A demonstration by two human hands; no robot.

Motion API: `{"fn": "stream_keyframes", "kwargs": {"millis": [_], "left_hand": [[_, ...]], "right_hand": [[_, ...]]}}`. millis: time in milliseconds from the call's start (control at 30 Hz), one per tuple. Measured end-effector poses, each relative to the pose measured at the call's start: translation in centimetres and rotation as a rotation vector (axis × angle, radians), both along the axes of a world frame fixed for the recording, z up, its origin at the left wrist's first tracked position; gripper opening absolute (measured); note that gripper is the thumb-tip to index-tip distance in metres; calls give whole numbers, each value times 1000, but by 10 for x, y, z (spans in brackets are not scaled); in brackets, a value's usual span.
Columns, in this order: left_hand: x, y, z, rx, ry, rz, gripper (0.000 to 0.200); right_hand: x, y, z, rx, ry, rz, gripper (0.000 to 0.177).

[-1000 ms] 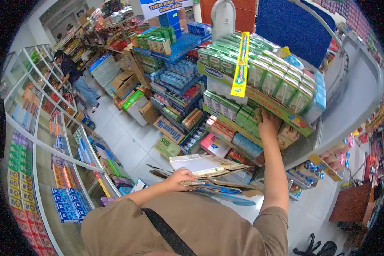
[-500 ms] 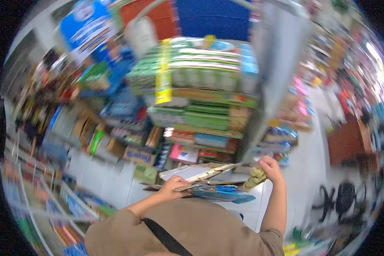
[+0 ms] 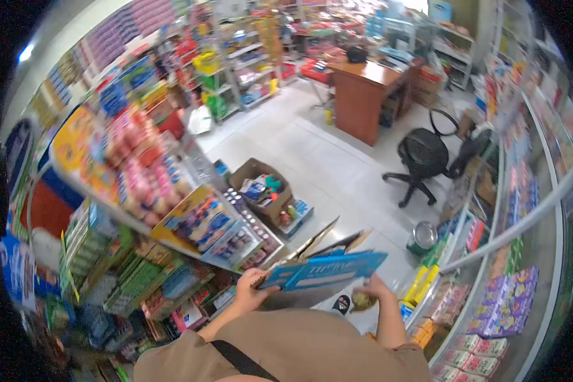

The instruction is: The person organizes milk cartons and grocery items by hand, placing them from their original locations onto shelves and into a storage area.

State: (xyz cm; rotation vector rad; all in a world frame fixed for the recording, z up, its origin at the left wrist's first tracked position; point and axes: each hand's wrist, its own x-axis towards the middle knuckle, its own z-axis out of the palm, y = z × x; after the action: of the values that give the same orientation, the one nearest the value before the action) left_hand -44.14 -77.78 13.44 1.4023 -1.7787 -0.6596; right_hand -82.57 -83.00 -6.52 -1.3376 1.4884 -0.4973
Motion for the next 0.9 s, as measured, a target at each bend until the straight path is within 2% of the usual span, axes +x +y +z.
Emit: {"fn": "stream_keyframes", "kwargs": {"millis": [67, 133, 233, 267, 300, 367, 467, 533, 600, 667, 733, 767, 833, 900], "left_hand": [[-46, -39, 23, 21, 48, -60, 31], [-69, -77, 18, 33, 271, -149, 32], [-86, -123, 47, 81, 448, -186, 33], [-84, -139, 60, -14, 428, -217, 33], [-92, -146, 85, 245, 750, -175, 31], [-88, -180, 119, 141, 701, -299, 31], [-52, -248, 103, -127, 621, -468, 30], [-43, -293, 106, -262, 640, -525, 30], [-28, -336, 97, -289, 657, -476, 34], [-23, -379, 95, -286, 691, -473, 36], [-17, -431, 97, -293, 765, -464, 40], [-13, -450, 101, -135, 783, -366, 42], [-2, -498, 108, -343, 670, -474, 35], [11, -543, 116, -386, 683, -545, 28]], "right_hand": [[-39, -29, 19, -201, 93, -181, 92], [-82, -57, 64, -101, -73, -226, 94], [-170, -110, 59, -244, 8, 69, 102], [-180, -121, 86, -314, 37, 48, 106], [-178, -122, 141, -381, 63, 31, 110], [-175, -147, 212, -438, 86, 77, 118], [-176, -206, 224, -754, 296, 357, 118], [-150, -246, 245, -611, -56, 420, 115], [-134, -295, 239, -528, -149, 498, 109], [-119, -349, 228, -431, -204, 530, 104], [-109, -413, 223, -445, -174, 561, 105], [-103, -440, 220, -441, -168, 568, 106], [-95, -487, 213, -426, -196, 550, 107], [-91, -532, 214, -420, -298, 486, 107]]}}
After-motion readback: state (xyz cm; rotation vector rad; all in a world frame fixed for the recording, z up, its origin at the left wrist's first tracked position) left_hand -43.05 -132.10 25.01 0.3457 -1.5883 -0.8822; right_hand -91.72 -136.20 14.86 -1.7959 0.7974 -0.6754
